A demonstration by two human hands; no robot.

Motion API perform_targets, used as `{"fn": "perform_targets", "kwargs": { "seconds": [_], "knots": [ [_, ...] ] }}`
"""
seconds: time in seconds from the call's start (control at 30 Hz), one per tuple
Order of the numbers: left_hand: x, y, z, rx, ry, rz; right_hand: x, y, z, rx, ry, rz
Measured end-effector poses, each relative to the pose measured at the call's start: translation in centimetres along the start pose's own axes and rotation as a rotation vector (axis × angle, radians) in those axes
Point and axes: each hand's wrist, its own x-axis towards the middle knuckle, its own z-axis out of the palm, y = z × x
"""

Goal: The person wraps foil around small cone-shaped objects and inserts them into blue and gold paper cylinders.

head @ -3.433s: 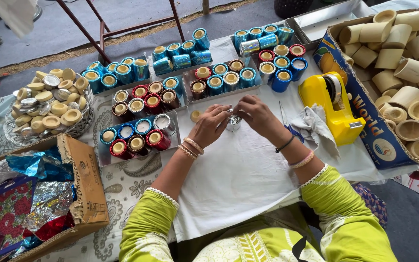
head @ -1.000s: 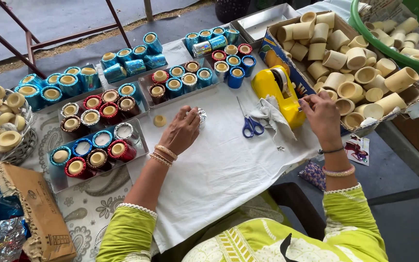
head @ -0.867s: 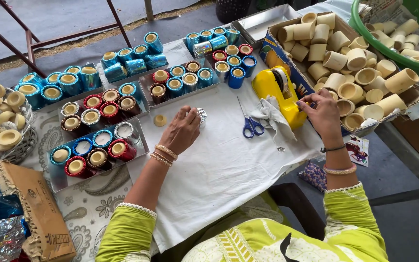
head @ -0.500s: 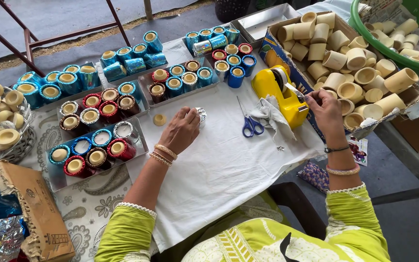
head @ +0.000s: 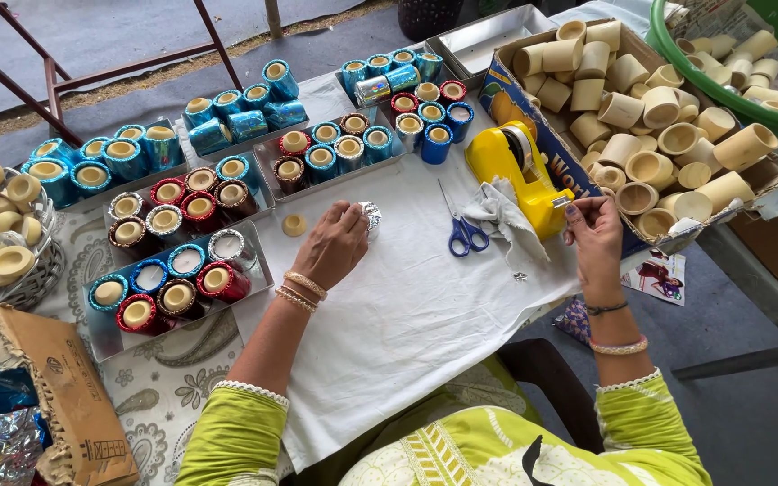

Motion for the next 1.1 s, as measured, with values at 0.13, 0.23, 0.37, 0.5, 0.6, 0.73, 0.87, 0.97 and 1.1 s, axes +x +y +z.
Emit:
{"fn": "perform_targets", "kwargs": {
  "seconds": [0.13,0.23,0.37,0.5,0.6,0.73,0.87,0.97,1.1],
  "knots": [
    [0.0,0.0,0.0,-0.009,0.007,0.001,-0.2,1.7,0.0,0.027,0.030,0.004],
    [0.2,0.3,-0.4,-0.001,-0.003,-0.017,-0.1,2.6,0.1,0.060,0.067,0.017],
    [0.2,0.2,-0.4,-0.014,0.019,-0.002,-0.2,3.7,-0.2,0.187,0.081,0.060],
    [-0.1,0.1,-0.3,0.014,0.008,-0.004,-1.0,6.5,-0.4,0.198,0.030,0.030],
    [0.0,0.2,-0.6,-0.008,-0.009,-0.018,-3.5,6.5,0.7,0.098,0.081,0.091],
    [-0.1,0.1,-0.8,-0.043,-0.010,-0.033,-5.4,-2.0,7.4,-0.196,-0.025,-0.005],
    [-0.2,0.0,-0.6,-0.053,0.005,-0.023,-2.6,-3.8,13.6,-0.405,-0.406,-0.245],
    [-0.3,-0.1,-0.6,-0.064,0.010,-0.020,-0.7,-3.8,19.0,-0.452,-0.616,-0.188],
    [-0.2,0.0,-0.9,-0.071,0.014,-0.011,1.2,-2.2,24.5,-0.473,-0.804,-0.211]
  ]
}}
